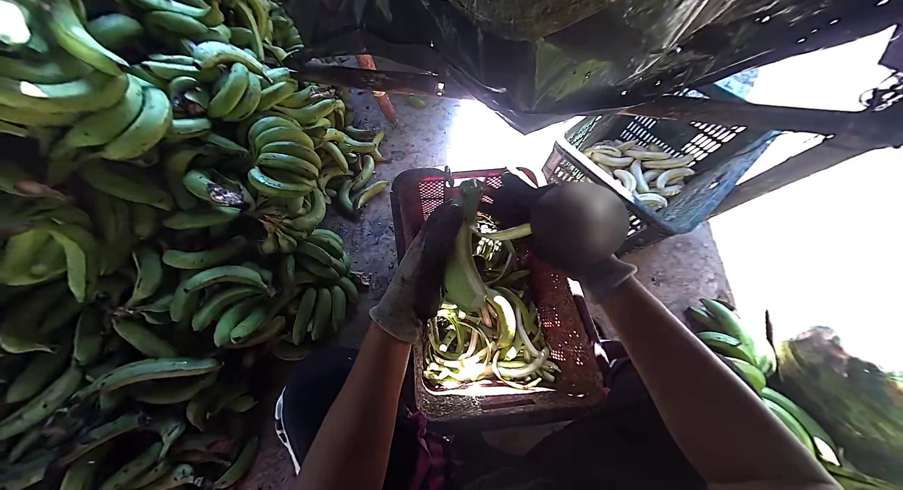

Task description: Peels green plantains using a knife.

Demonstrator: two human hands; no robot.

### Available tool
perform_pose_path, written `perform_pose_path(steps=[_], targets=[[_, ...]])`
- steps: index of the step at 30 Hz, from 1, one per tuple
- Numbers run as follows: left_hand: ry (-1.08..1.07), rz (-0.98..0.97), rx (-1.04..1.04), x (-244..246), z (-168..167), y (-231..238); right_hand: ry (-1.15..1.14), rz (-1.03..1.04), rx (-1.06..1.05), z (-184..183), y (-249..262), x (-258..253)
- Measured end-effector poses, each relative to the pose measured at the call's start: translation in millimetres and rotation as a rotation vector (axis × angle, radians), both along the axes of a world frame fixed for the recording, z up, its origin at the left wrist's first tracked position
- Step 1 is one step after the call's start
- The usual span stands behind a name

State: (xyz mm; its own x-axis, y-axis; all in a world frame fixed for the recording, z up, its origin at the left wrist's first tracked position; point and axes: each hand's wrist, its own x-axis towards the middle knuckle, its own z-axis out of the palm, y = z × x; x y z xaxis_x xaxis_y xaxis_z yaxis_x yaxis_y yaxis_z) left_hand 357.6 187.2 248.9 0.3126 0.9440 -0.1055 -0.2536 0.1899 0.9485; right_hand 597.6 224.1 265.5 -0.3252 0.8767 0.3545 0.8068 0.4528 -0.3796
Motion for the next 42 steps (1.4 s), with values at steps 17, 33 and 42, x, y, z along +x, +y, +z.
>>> perform_pose_path(steps=[17, 33, 42], targets=[[0.131, 0.327, 0.089, -16, 9, -11, 0.045, 0.346, -0.094, -6, -29, -16], [-0.079, 0.382, 0.101, -10, -10, -5, 0.099, 0.388, -0.017, -7, -23, -19], [0.06, -0.073, -0.019, 2, 11, -2, 0.108, 0.059, -0.167, -1, 11, -1]])
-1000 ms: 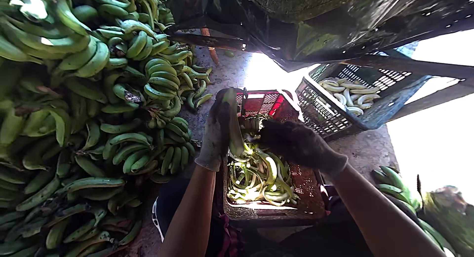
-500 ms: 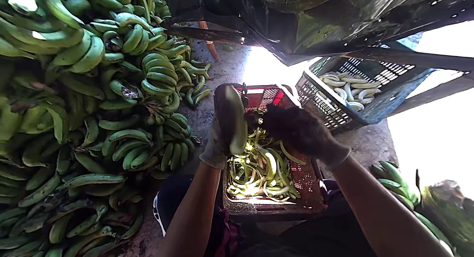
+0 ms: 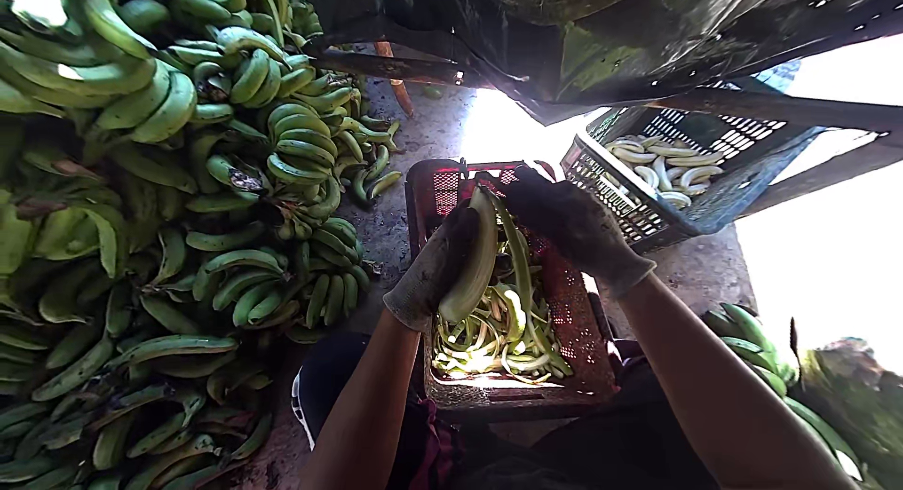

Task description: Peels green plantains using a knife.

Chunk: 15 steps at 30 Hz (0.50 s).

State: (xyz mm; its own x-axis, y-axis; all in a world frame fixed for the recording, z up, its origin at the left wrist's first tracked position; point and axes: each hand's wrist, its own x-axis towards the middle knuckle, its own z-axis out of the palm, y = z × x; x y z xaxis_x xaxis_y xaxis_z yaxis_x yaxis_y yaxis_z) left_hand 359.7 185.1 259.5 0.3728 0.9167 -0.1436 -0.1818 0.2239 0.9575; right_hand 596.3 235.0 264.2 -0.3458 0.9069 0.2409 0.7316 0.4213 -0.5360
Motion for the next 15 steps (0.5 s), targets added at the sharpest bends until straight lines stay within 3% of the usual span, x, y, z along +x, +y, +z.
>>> perform_pose_path(steps=[4, 11, 15], targets=[[0.039, -0.045, 0.046, 1, -4, -5, 0.046, -0.118, -0.079, -4, 3, 13], [-0.241, 0.486, 0.048, -10, -37, 9, -0.072, 0.228, 0.21, -18, -49, -22], [-0.399, 0.537, 0.113, -6, -31, 11, -0.112, 0.193, 0.288, -16, -49, -27]])
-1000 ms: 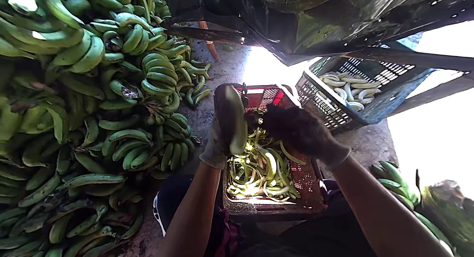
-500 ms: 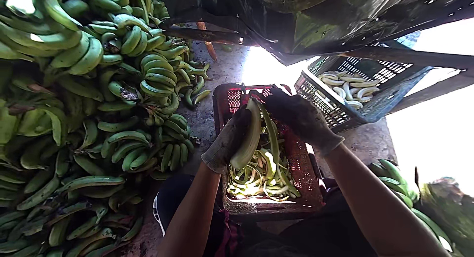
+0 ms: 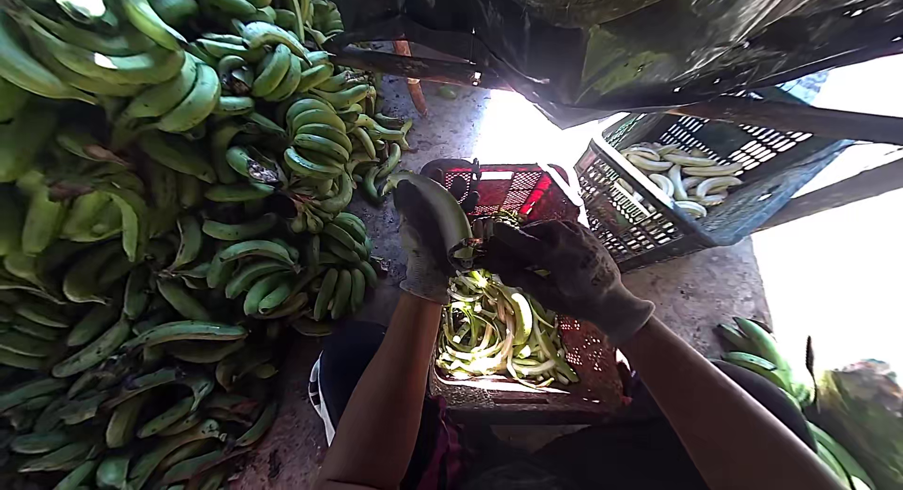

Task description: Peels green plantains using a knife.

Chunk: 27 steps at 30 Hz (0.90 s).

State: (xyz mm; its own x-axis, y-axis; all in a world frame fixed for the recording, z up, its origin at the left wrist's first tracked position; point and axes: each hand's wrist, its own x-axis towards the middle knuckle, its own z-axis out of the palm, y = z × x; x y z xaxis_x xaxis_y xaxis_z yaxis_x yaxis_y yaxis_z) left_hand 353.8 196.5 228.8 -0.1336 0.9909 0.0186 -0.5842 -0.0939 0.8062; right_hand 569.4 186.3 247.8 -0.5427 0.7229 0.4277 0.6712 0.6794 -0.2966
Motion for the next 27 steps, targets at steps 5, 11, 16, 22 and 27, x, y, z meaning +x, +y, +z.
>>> perform_pose_path(steps=[5, 11, 16, 22, 27], targets=[[0.286, -0.225, -0.01, 11, 17, -18, 0.117, -0.111, -0.226, 17, 26, 17], [0.424, -0.628, -0.129, 20, 23, -12, 0.174, -0.206, -0.485, 16, 40, 27], [-0.028, -0.342, -0.113, 3, -5, 1, 0.001, -0.081, -0.132, 2, 11, 6], [-0.455, -0.136, -0.063, -7, 0, 37, -0.013, 0.015, 0.157, 1, 2, -4], [-0.068, -0.045, -0.014, 11, 16, 14, -0.022, -0.156, -0.086, 9, 2, -4]])
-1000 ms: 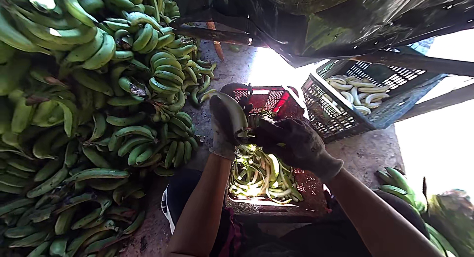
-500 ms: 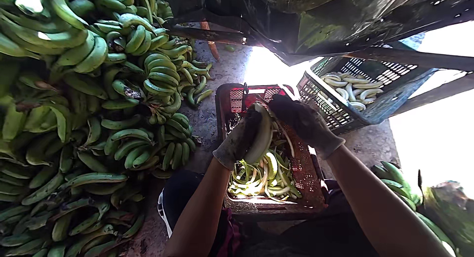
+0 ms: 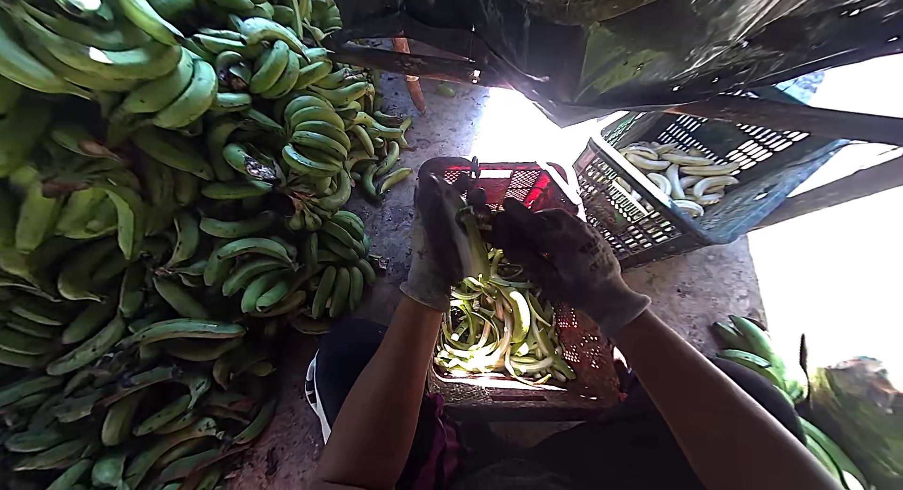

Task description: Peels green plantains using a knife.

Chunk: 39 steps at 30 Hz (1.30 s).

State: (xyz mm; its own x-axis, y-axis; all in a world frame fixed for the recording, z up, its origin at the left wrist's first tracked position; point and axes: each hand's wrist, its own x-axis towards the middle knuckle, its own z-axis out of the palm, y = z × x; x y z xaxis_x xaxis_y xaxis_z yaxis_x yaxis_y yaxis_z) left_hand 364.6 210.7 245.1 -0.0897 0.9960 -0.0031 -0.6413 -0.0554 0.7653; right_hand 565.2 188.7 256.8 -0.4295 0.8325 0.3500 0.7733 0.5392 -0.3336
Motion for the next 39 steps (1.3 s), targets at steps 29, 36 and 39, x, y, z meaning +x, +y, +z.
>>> perform_pose_path(steps=[29, 36, 39], targets=[[0.073, -0.447, -0.188, -27, -23, -7, -0.07, 0.251, 0.089, -20, 1, 23], [-0.011, -0.368, -0.186, -17, -5, -12, -0.085, 0.206, 0.162, -5, -5, 20], [0.3, -0.248, -0.152, -5, 3, -27, -0.033, 0.026, -0.251, 41, -23, -1]])
